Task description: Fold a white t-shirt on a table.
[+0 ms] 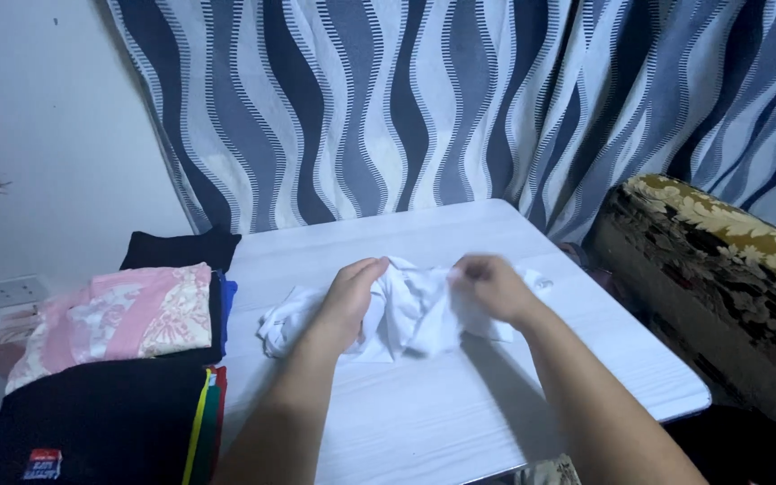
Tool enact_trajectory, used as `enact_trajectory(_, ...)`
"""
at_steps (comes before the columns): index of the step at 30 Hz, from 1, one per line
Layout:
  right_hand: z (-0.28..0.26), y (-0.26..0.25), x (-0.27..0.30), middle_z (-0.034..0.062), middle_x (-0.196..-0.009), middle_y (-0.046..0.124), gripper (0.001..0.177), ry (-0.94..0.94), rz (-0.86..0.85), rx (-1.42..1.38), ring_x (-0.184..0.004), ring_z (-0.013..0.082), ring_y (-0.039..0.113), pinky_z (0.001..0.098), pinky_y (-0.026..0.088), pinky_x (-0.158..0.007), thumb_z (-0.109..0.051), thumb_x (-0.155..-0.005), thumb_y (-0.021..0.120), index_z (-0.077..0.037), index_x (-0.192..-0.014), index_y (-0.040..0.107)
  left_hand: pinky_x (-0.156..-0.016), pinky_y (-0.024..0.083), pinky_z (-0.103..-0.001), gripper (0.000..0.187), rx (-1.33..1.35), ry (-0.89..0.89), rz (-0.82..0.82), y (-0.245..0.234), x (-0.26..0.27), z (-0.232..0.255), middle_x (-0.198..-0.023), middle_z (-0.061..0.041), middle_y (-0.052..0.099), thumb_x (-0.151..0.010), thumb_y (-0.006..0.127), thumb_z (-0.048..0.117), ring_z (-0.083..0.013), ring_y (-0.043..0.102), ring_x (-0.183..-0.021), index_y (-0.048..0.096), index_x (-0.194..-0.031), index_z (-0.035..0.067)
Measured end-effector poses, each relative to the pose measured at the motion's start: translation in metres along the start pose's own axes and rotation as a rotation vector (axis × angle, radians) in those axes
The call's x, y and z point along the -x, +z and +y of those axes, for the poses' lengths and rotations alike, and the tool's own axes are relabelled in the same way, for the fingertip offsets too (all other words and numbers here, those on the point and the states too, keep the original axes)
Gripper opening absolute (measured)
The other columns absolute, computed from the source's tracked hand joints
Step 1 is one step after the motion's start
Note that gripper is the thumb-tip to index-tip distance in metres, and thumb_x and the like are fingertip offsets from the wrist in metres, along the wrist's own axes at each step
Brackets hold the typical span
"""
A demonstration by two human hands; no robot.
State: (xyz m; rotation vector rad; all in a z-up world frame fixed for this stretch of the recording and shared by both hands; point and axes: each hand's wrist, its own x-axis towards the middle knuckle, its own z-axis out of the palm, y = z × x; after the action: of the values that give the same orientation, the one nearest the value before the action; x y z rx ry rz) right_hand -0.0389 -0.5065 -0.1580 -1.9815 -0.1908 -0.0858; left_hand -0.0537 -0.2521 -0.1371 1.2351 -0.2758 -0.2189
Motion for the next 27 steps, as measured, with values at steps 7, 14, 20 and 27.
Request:
enact_trajectory(7,-0.025,0.031,0.012,0.0069,-0.084,0.077,0.024,-0.31,0.115,0.143,-0.077,0.0121,0.069,0.029,0.056,-0.072,-0.025,-0.091,0.071,-0.001,-0.09,0.076,-0.081,0.053,-0.028,0.034,-0.148,0.06,0.043,-0.007,-0.024,-0.037,-0.099,-0.007,0.074,-0.103,0.053,0.027,-0.0123,0.067,-0.09,0.071,-0.109,-0.001)
enact_trajectory(14,-0.002,0.002,-0.004,0.0116,-0.088,0.072,0.035,0.047,-0.069,-0.003,-0.078,0.0184,0.063,0.0353,0.052,-0.073,-0.03,-0.097,0.063,0.0,-0.111,0.076,-0.076,0.051,-0.03,0.025,-0.403,0.054,0.002,-0.022,-0.013,-0.008,-0.099,-0.007,0.073,-0.089,0.072,0.016,-0.0146,0.065,-0.088,0.071,-0.11,0.002)
enact_trajectory(20,-0.018,-0.074,-0.004,0.0144,-0.112,0.068,0.041,0.09,0.195,-0.488,-0.1,0.0229,0.065,0.0402,0.048,-0.094,-0.028,-0.105,0.04,-0.001,-0.129,0.059,-0.07,0.052,-0.032,0.024,-0.65,0.118,0.378,-0.122,-0.014,0.043,-0.095,-0.009,0.075,-0.087,0.07,0.014,-0.0169,0.067,-0.08,0.077,-0.108,0.005)
enact_trajectory(27,-0.04,-0.117,0.003,0.0169,-0.116,0.06,0.047,0.118,0.395,-0.722,-0.116,0.0294,0.059,0.0506,0.041,-0.11,-0.035,-0.104,0.048,0.0,-0.135,0.055,-0.07,0.052,-0.032,0.021,-0.474,0.212,0.689,-0.193,0.009,0.111,-0.099,-0.009,0.067,-0.101,0.06,0.017,-0.0164,0.062,-0.083,0.066,-0.115,0.002)
